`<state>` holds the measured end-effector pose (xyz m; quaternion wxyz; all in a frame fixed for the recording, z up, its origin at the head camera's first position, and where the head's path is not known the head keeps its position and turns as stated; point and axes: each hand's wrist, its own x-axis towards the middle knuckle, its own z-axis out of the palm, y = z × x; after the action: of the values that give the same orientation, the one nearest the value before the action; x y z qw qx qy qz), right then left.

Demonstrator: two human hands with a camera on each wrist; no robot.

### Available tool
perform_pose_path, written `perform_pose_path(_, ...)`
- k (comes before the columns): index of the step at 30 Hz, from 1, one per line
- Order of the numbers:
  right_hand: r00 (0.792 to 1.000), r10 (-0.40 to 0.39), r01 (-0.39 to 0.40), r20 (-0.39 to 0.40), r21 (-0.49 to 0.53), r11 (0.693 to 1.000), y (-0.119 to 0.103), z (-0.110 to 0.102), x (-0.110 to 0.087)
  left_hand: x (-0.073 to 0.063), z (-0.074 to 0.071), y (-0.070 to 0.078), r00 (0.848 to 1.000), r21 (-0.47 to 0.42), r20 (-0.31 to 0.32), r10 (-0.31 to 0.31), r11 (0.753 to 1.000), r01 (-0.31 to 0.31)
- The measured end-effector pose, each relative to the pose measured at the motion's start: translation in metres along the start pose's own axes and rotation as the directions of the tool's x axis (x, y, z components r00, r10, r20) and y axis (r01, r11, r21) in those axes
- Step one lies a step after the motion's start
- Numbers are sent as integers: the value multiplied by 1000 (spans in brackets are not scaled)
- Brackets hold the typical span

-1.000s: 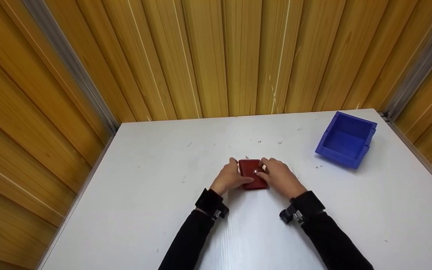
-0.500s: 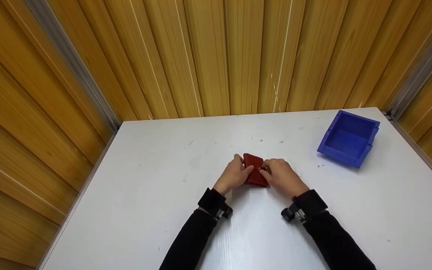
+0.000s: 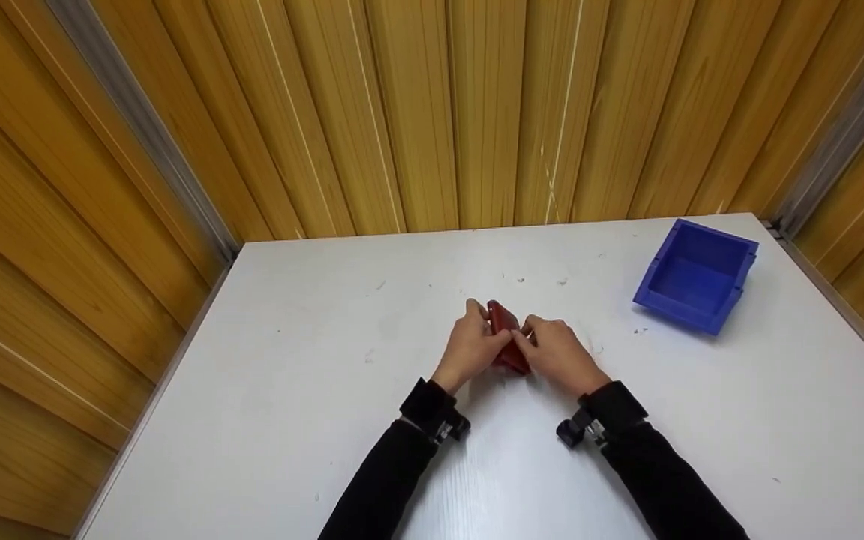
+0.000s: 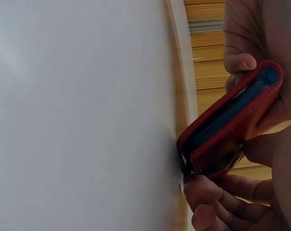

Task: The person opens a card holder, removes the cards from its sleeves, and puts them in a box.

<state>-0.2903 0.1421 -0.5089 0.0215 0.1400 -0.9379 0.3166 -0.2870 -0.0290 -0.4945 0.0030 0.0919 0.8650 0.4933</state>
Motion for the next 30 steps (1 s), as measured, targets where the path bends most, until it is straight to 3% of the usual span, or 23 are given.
perform_pose_path(7, 999, 19, -21, -45, -55, 998, -3, 3, -2, -3, 2, 2, 999, 42, -21, 43, 998, -42)
perform_pose_path(14, 998, -44, 37, -36, -164, 986, -3, 6, -1, -3, 2, 1, 996, 98, -46, 72, 993, -68)
perform_pose_path(22, 993, -91, 79, -80, -144, 986, -3, 5, 1, -2, 1, 1, 996, 118, -52, 72, 991, -65)
perform_pose_path(30, 993, -89, 83, -74, -83, 993, -1, 6, 2, -4, -2, 1, 998, 116, -48, 49, 992, -43)
